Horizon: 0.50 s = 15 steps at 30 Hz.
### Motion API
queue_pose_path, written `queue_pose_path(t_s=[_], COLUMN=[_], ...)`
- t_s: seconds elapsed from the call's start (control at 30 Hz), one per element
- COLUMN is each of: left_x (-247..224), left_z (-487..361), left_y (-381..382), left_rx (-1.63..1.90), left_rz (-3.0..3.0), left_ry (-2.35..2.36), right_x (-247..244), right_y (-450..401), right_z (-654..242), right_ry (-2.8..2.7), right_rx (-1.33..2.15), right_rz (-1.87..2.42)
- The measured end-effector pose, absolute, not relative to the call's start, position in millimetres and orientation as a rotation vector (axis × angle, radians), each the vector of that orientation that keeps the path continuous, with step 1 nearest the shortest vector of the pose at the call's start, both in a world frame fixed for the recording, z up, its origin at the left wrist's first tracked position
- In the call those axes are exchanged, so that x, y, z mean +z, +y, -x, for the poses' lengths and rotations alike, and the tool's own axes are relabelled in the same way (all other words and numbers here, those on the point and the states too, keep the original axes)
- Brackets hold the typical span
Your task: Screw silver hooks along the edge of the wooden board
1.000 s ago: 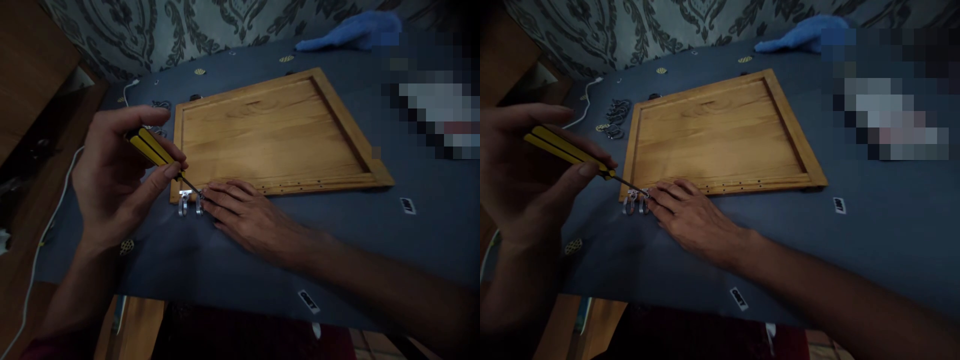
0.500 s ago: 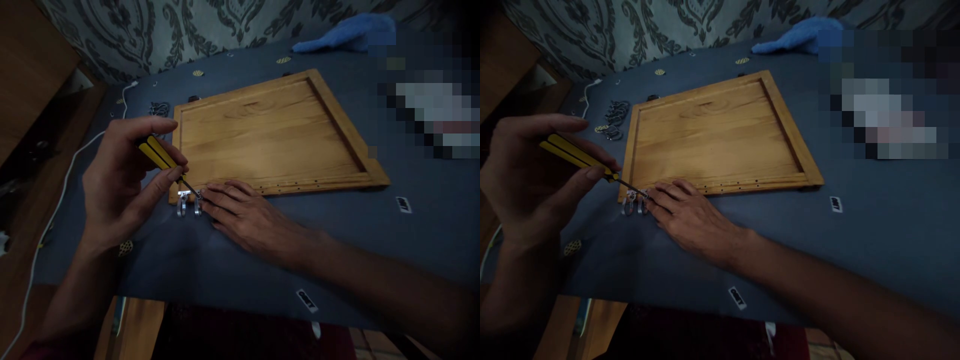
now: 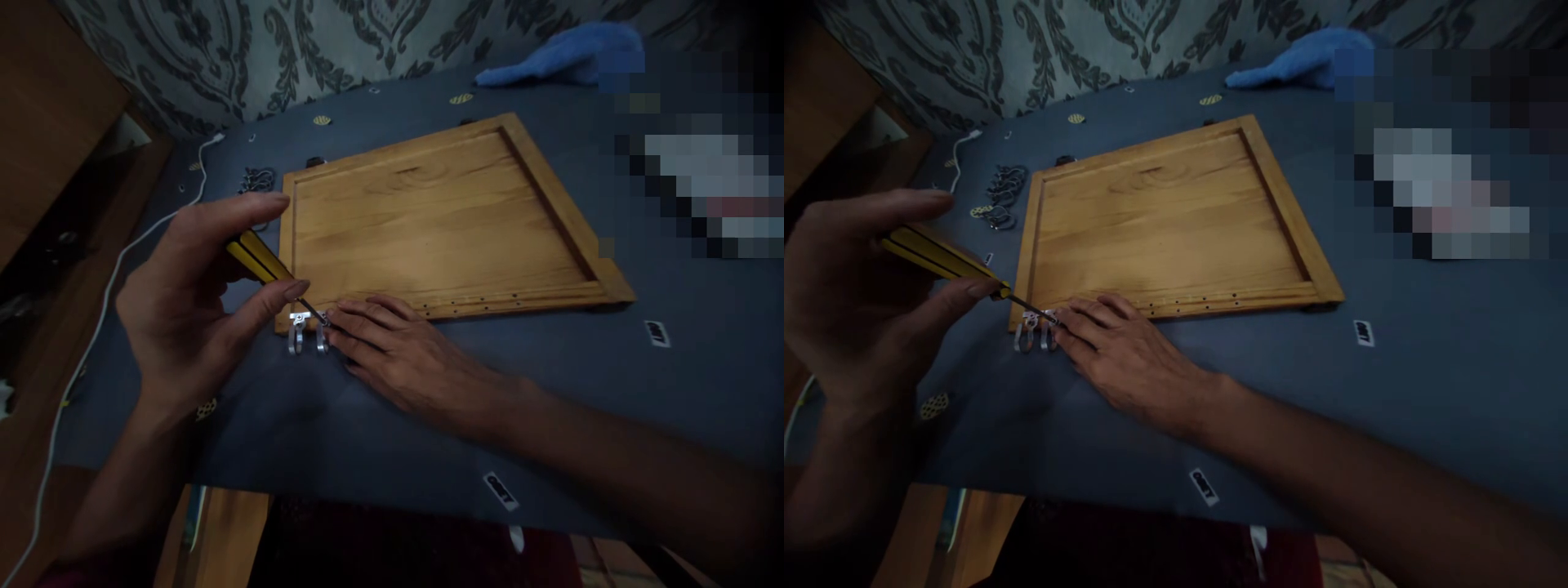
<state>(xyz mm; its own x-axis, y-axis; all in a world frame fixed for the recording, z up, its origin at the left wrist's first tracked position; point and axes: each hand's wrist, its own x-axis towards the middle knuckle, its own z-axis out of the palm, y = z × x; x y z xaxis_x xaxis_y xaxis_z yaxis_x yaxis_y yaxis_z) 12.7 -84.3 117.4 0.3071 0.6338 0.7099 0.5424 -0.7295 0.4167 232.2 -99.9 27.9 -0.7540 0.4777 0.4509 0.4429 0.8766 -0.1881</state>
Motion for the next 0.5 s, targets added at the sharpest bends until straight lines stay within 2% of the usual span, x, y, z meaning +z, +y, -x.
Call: queue_pose_path(t_s=[0.33,0.5], left_x=[122.9,126.5], left_z=[-3.7,-5.0], left_y=[-74.5,-84.1], left_rx=[1.258,1.317], left_rz=[-2.478,-2.338], left_ry=[0.884,1.058], right_x=[28.9,29.9], right_y=[-100.0,-100.1], right_z=[-232.2,-232.7], right_ry=[-2.532,-2.523], right_rx=[0.060,0.057], right_rz=[0.653,0.639])
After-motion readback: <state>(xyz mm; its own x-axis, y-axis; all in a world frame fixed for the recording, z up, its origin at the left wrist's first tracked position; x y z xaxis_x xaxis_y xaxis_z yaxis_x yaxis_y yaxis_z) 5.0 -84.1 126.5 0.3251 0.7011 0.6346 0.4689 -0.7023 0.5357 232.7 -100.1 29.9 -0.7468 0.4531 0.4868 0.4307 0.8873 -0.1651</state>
